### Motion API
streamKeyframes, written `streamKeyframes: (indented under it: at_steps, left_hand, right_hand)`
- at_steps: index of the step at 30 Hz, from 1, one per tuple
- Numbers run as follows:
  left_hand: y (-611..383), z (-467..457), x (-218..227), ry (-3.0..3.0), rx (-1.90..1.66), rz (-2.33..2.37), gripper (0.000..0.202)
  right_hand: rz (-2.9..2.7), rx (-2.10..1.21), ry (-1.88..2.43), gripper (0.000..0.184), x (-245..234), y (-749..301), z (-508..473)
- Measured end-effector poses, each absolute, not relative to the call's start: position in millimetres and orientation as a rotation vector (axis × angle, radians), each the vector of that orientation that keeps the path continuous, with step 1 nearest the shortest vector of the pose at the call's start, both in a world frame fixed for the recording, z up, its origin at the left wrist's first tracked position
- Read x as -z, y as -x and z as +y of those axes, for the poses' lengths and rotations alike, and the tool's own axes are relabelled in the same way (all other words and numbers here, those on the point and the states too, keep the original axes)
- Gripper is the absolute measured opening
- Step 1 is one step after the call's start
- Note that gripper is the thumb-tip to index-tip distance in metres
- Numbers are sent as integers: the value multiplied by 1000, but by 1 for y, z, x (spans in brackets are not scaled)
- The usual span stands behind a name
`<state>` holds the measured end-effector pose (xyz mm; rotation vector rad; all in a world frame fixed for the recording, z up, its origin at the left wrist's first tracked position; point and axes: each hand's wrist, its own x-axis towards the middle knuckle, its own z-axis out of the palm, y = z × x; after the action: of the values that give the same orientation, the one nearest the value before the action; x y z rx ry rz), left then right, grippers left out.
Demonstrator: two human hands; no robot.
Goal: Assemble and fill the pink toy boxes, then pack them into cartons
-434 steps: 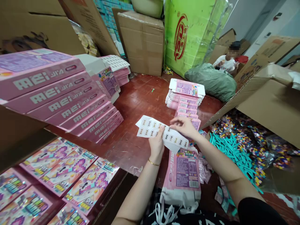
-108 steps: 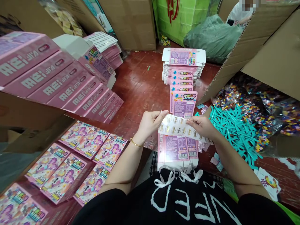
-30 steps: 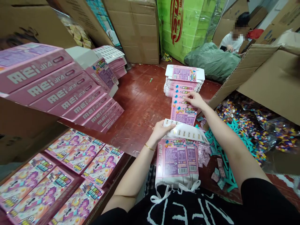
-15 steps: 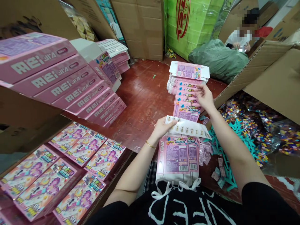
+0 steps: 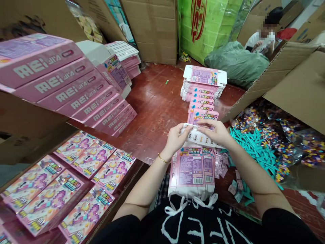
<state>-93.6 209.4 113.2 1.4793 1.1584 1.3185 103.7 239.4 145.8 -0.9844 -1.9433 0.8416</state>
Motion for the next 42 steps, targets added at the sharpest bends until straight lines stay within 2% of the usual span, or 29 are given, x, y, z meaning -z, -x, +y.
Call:
streamKeyframes:
  at_steps: [5, 7, 11, 12, 16, 21, 27, 32, 37, 42]
  left_hand:
    - [93, 211, -113, -1451, -1332, 1159, 38]
    - [93, 212, -112, -1458, -1340, 1155, 36]
    - [91, 213, -106, -1501, -1343, 1042, 33]
    - [91, 212, -105, -1511, -1352, 1027, 33]
    - [91, 211, -104, -1593, -1362, 1157, 30]
    - [93, 208, -108, -1712, -1351, 1309, 34]
    - [95, 212, -100, -1578, -1355, 1326, 41]
    - [106, 214, -82, -1432, -1320, 1308, 43]
    - [119, 210, -70, -1378, -1267, 1296, 47]
    - [126, 212, -64, -1329, -1246, 1308, 49]
  right_hand:
    - [-1863, -600, 759, 9, -144, -100, 233]
    - [-1814, -610, 750, 8, -142, -98, 233]
    - [-1753, -871, 844, 60, -141, -89, 237]
    - [-1749, -916, 854, 66, -140, -87, 238]
    - [-1730, -981, 888, 60, -140, -83, 240]
    - [-1700, -1004, 841, 61, -138, -79, 239]
    - [-1604, -818, 767, 43, -146, -76, 239]
    - [-1565, -623, 866, 48, -154, -107, 324]
    - [-1688, -660, 1073, 46, -148, -125, 414]
    - [-1740, -731, 1144, 50, -134, -120, 432]
